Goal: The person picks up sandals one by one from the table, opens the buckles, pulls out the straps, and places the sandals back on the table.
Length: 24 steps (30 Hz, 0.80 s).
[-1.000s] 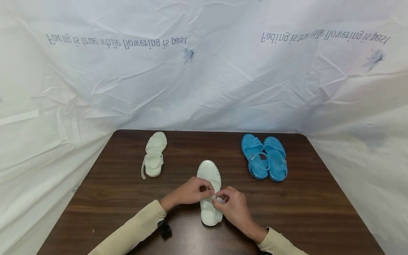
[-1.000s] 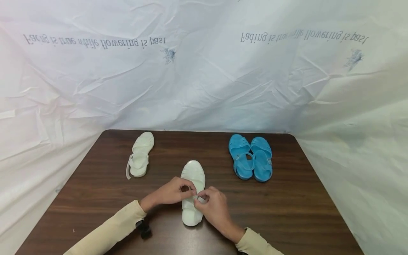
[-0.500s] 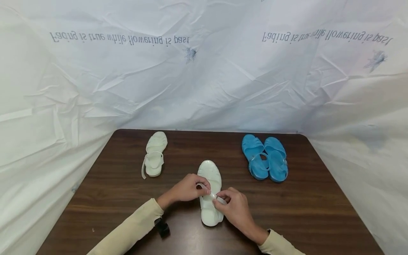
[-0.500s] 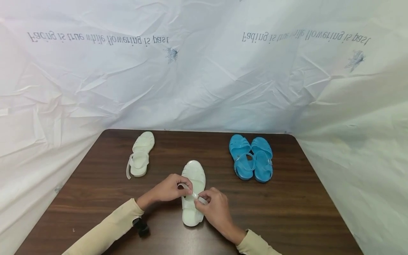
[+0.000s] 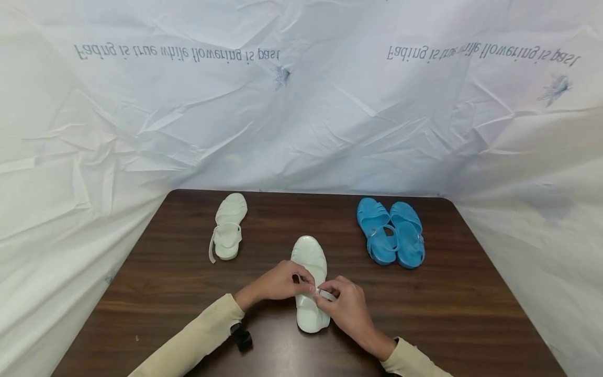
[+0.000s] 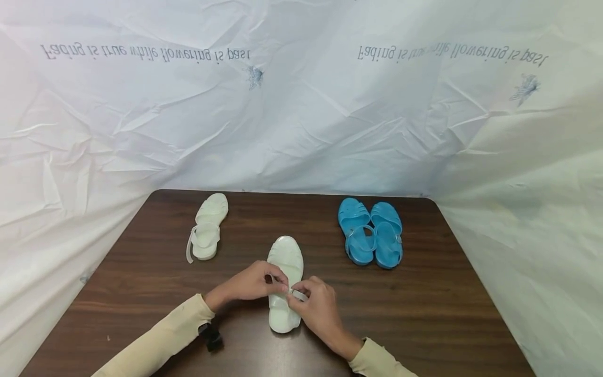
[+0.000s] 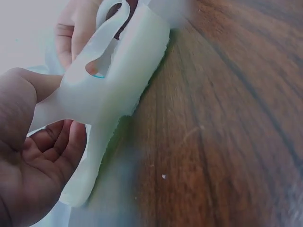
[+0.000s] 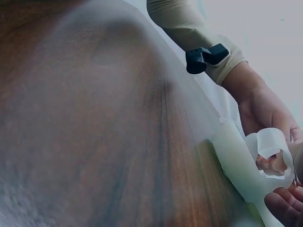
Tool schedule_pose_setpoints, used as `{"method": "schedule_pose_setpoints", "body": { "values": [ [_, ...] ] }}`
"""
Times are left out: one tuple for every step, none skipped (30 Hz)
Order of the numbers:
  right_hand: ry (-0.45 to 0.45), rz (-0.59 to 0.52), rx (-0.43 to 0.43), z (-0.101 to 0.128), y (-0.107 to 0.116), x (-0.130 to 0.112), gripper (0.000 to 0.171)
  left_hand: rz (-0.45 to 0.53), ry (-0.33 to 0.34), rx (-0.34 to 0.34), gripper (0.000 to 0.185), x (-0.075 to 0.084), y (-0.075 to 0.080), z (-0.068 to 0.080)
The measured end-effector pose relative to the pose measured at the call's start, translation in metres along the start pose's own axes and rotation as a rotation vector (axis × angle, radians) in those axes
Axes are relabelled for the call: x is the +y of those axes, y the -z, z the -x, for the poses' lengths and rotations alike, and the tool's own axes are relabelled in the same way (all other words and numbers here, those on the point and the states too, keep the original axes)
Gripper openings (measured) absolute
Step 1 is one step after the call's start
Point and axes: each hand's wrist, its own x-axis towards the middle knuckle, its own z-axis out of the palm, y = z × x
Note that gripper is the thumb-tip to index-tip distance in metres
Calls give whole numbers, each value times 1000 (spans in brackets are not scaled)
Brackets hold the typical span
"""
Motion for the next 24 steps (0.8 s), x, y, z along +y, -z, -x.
{"method": "schedule_pose_setpoints", "body": {
  "values": [
    [-3, 3, -2, 0, 0, 0, 11, 4, 3, 7, 7, 0, 0, 0],
    [-5, 1, -1, 0, 0, 0, 11, 5, 7, 12, 7, 1, 0, 0],
    [-6, -6, -1, 0, 1, 0, 11, 5, 8, 18, 7, 1, 0, 0],
    [-12, -7, -2, 1, 1, 0, 11, 5, 9, 23, 7, 1, 0, 0],
    [-12, -12, 1, 1, 1, 0, 11, 5, 10, 27, 7, 2, 0, 0],
    [-11, -18, 8, 1, 1, 1, 11, 10, 12, 36, 7, 2, 0, 1],
    [-12, -25, 16, 1, 0, 1, 11, 16, 12, 45, 7, 1, 0, 1],
    [-10, -29, 22, 2, 0, 1, 12, 25, 11, 48, 7, 0, 0, 1],
    [-4, -27, 27, 2, 0, 1, 12, 30, 9, 49, 7, 0, 1, 1],
    [2, -21, 32, 3, 0, 1, 12, 35, 8, 49, 8, -1, 1, 1],
    [10, -23, 39, 3, 0, 1, 12, 40, 6, 50, 8, -1, 2, 1],
    [13, -20, 43, 2, 0, 1, 12, 44, 6, 52, 8, -1, 3, 1],
    [14, -16, 39, 2, 0, 1, 12, 47, 13, 42, 8, -1, 3, 1],
    [18, -14, 34, 2, 0, 0, 11, 47, 23, 31, 8, 0, 4, 1],
    [19, -11, 30, 2, 0, 0, 11, 46, 33, 25, 8, 1, 4, 1],
    [15, -18, 26, 1, 1, -1, 11, 50, 47, 20, 9, 1, 5, 1],
    [9, -21, 21, 1, 1, -1, 11, 55, 62, 16, 9, 2, 5, 1],
    [2, -19, 14, 1, 1, -2, 12, 62, 76, 8, 10, 2, 5, 1],
    [-1, -18, 10, 1, 1, -2, 12, 68, 87, -1, 10, 2, 5, 0],
    [-2, -11, 9, 1, 1, -2, 11, 75, 88, -7, 10, 3, 4, 0],
    [-3, -6, 9, 0, 1, -2, 11, 83, 86, -14, 10, 3, 4, -1],
    [-3, -3, 9, 0, 1, -2, 10, 92, 80, -21, 10, 2, 3, -2],
    [-1, 4, 11, 0, 1, -2, 10, 101, 72, -24, 11, 2, 2, -2],
    [1, 8, 12, 0, 1, -2, 10, 109, 59, -30, 11, 1, 1, -3]
  ]
}}
